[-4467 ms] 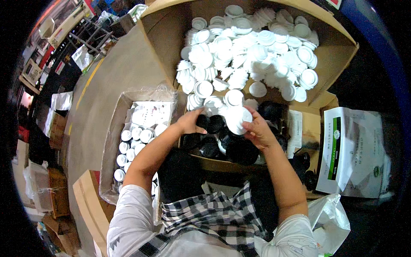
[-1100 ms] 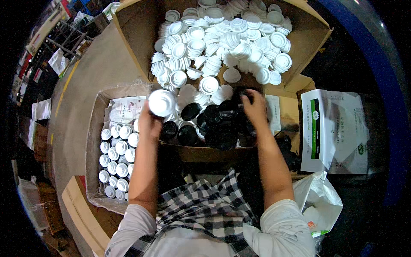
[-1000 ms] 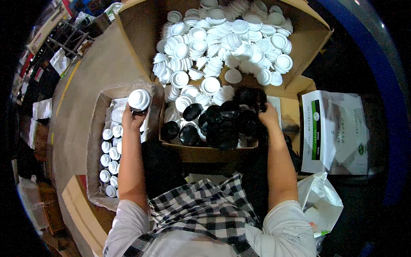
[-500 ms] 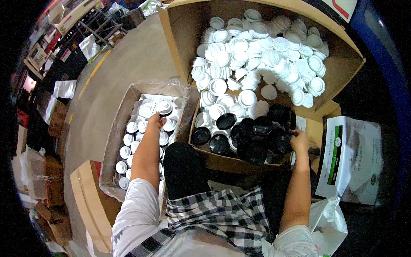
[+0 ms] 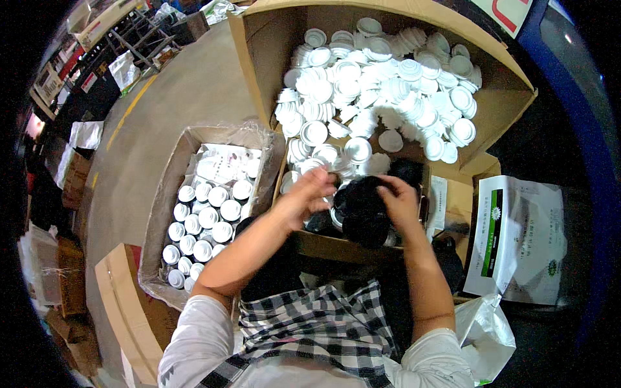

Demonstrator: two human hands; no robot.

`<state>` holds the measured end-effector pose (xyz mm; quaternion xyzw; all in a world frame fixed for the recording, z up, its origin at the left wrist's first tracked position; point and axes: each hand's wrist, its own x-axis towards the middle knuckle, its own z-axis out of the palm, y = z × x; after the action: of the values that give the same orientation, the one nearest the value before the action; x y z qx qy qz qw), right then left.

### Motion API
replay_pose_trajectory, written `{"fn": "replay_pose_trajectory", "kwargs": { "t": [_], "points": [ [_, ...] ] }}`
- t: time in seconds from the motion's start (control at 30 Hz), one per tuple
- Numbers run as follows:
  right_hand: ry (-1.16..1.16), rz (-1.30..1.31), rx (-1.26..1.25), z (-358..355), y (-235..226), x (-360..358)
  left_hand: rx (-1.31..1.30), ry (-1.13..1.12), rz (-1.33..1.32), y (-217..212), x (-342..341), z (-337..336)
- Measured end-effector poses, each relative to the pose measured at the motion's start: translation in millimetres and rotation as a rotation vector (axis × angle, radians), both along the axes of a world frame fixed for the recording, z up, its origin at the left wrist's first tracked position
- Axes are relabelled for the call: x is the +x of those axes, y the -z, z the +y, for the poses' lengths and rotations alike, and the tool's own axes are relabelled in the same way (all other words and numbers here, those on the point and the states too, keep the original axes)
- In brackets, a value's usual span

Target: The person sits on the floor and repeatedly picks up black containers and white lids, placing the lids onto the containers. The person then places the assembled containers into a nearby box.

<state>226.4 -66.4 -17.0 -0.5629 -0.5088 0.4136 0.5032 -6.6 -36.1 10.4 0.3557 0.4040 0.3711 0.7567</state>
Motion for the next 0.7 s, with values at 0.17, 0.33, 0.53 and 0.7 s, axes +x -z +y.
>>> {"fn": "replay_pose_trajectory", "kwargs": {
  "t": [0.17, 0.33, 0.53, 0.7],
  "points": [
    [-0.296, -0.019, -0.071, 44.8, -2.0, -49.8, -0.371, -0.172, -0.422, 32.1, 16.8, -17.1],
    [0.052, -0.830, -0.147, 143.7, 79.4, -2.2, -0.316, -0.323, -0.412, 61.1, -13.2, 9.9],
    [0.200, -1.248, -0.380, 173.8, 79.8, -22.4, -0.276, -0.246, -0.833, 31.5, -27.1, 25.1],
    [0.289, -0.807, 0.060, 152.2, 49.3, -25.4, -0.314, -0.229, -0.854, 36.3, -23.0, 37.8]
  ]
}}
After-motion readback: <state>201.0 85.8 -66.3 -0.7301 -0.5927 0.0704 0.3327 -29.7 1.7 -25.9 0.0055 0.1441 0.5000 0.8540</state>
